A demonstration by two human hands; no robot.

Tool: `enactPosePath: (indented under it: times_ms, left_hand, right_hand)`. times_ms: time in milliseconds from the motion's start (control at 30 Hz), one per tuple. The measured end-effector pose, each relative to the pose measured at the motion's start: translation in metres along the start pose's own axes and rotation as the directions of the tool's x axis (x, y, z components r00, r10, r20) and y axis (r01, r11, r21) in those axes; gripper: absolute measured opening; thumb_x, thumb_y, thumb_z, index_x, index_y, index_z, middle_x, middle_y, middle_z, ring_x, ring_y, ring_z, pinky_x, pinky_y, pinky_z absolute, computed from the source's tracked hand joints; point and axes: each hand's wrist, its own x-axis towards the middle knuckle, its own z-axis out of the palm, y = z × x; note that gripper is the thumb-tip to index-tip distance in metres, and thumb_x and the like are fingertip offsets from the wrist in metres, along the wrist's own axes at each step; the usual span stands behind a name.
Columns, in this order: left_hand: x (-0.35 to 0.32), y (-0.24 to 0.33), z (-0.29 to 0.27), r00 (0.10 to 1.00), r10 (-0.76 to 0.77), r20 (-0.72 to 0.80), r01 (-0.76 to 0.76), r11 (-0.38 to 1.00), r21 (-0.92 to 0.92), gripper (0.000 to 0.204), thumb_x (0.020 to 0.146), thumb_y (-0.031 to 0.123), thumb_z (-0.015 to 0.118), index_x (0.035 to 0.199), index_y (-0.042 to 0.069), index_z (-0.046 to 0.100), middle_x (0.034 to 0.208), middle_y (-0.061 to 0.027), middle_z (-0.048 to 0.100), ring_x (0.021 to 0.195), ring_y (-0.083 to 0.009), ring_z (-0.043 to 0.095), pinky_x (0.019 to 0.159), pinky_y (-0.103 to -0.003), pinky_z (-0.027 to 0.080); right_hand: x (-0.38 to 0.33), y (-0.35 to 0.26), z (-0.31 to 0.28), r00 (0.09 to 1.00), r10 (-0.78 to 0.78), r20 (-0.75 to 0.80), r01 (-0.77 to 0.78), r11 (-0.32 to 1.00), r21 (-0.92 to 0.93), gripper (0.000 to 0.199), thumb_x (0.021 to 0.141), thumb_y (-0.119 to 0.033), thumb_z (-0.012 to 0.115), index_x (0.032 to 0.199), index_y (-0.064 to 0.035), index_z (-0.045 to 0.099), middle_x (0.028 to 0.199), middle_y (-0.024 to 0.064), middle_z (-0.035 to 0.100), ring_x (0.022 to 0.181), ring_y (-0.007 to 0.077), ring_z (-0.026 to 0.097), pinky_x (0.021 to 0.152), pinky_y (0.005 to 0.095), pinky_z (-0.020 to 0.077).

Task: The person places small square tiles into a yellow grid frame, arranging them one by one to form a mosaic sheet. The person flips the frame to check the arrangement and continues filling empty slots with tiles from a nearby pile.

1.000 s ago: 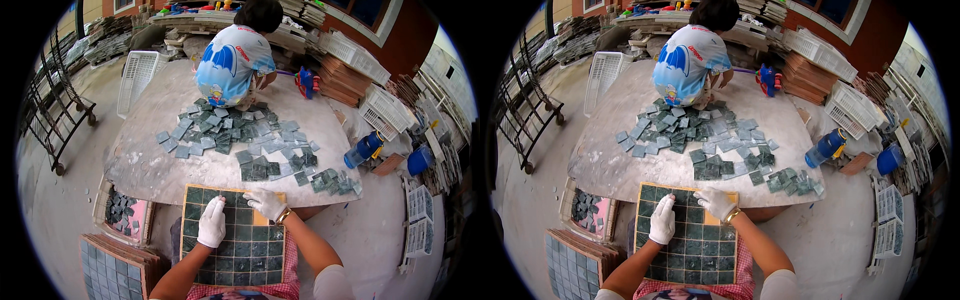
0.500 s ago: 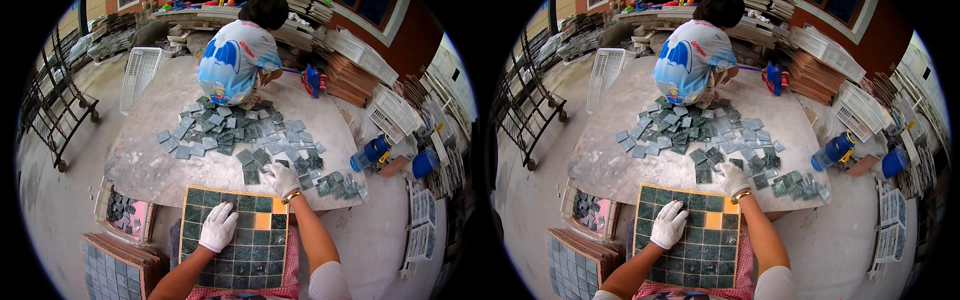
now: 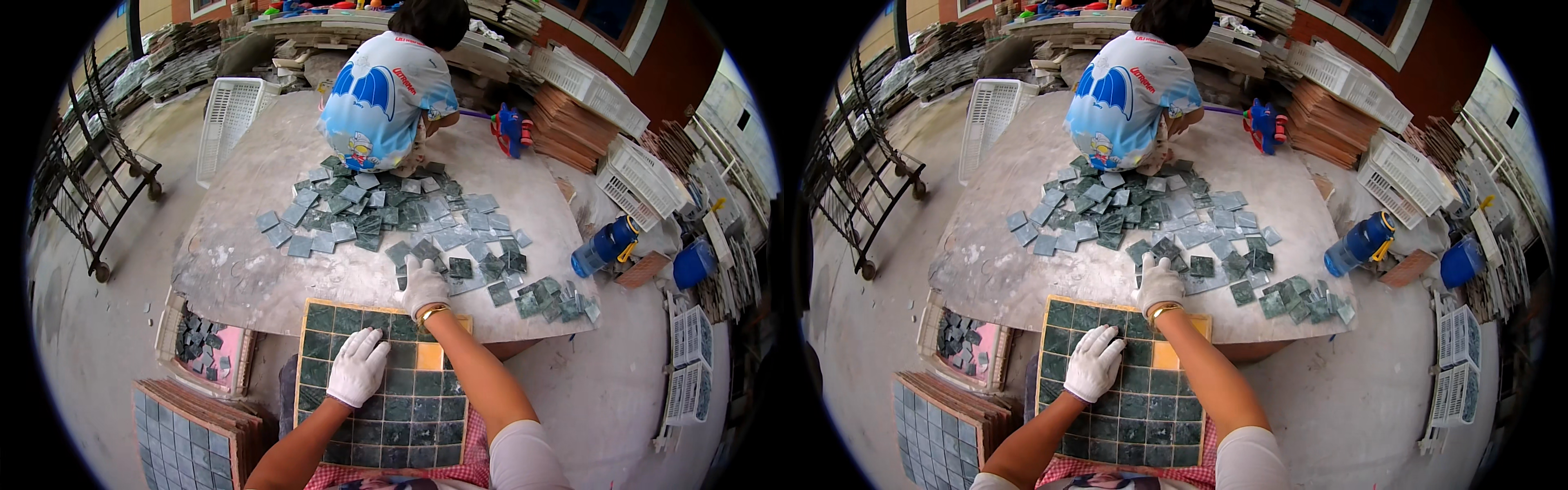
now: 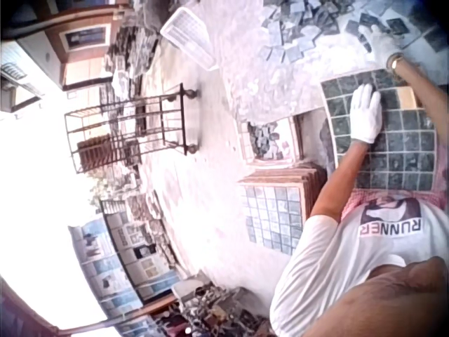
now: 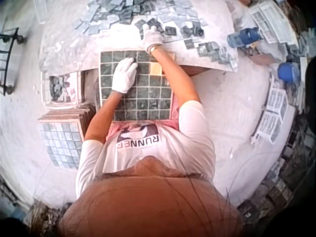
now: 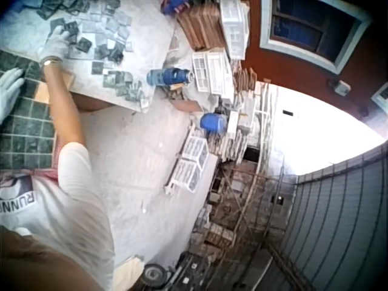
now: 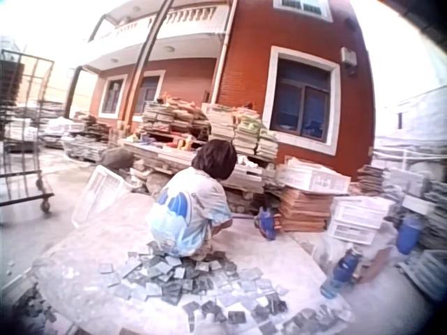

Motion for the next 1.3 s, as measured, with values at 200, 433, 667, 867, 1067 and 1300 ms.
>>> enactPosePath:
  times_ms: [200,433,667,867,1067,1300]
  left_hand:
    - [-0.004,-0.001,-0.003,1.0,-0.003,-0.012,0.003,0.999,-0.035,0.024,0.077,0.009,0.062,0.101,0.007,0.06,0.113,-0.0131,0.057,0.111,-0.0316,0.052,0.097,-0.042,0.041]
    - [-0.005,0.0,-0.002,1.0,-0.008,0.001,0.008,1.0,-0.029,0.025,0.077,0.009,0.062,0.102,0.006,0.06,0.114,-0.0136,0.057,0.112,-0.0324,0.051,0.097,-0.043,0.041]
    - [-0.004,0.007,0.0,0.999,0.019,0.03,-0.016,0.996,-0.087,0.033,0.075,0.011,0.064,0.107,0.004,0.058,0.116,-0.0141,0.056,0.113,-0.0341,0.051,0.099,-0.045,0.039]
    - [-0.006,0.027,0.009,0.944,0.192,0.268,-0.175,0.981,-0.084,0.044,0.083,0.029,0.063,0.121,0.007,0.058,0.128,-0.0105,0.056,0.122,-0.027,0.049,0.106,-0.047,0.031]
    - [-0.003,0.029,0.009,0.945,0.196,0.264,-0.177,0.98,-0.096,0.041,0.082,0.027,0.063,0.119,0.008,0.06,0.126,-0.0093,0.057,0.12,-0.0259,0.05,0.105,-0.046,0.032]
    - [0.0,0.03,0.008,0.948,0.188,0.258,-0.166,0.981,-0.104,0.04,0.081,0.026,0.064,0.117,0.008,0.061,0.125,-0.0094,0.057,0.12,-0.0257,0.05,0.105,-0.045,0.033]
  right_hand:
    - [-0.046,0.063,0.006,0.866,-0.428,-0.259,0.482,0.852,0.204,0.069,0.068,-0.021,0.074,0.129,-0.0144,0.043,0.119,0.0123,0.05,0.106,0.0311,0.055,0.088,0.0393,0.0481]
    - [-0.108,0.089,0.014,0.835,-0.537,-0.122,0.548,0.831,0.092,0.056,0.069,-0.024,0.076,0.12,-0.0129,0.054,0.112,0.0054,0.055,0.104,0.0255,0.055,0.087,0.0366,0.0482]
    - [-0.121,0.091,0.04,0.841,-0.531,-0.104,0.54,0.816,0.206,0.034,0.076,-0.026,0.07,0.105,-0.0092,0.063,0.106,0.0057,0.058,0.1,0.0244,0.056,0.082,0.0364,0.0486]
    - [-0.062,0.109,0.023,0.946,-0.306,-0.109,0.323,0.855,0.405,0.03,0.08,-0.025,0.064,0.102,-0.0041,0.062,0.104,0.0133,0.06,0.1,0.0309,0.056,0.084,0.0389,0.0467]
    - [-0.006,0.107,0.027,0.916,-0.24,-0.322,0.299,0.943,0.149,0.041,0.079,-0.035,0.066,0.106,-0.0038,0.059,0.109,0.0112,0.058,0.104,0.0306,0.053,0.088,0.0394,0.045]
    - [0.031,0.058,0.012,0.994,-0.013,-0.11,0.005,0.998,-0.067,0.056,0.075,-0.044,0.07,0.118,-0.0093,0.056,0.117,0.0098,0.058,0.109,0.0293,0.056,0.087,0.0404,0.0487]
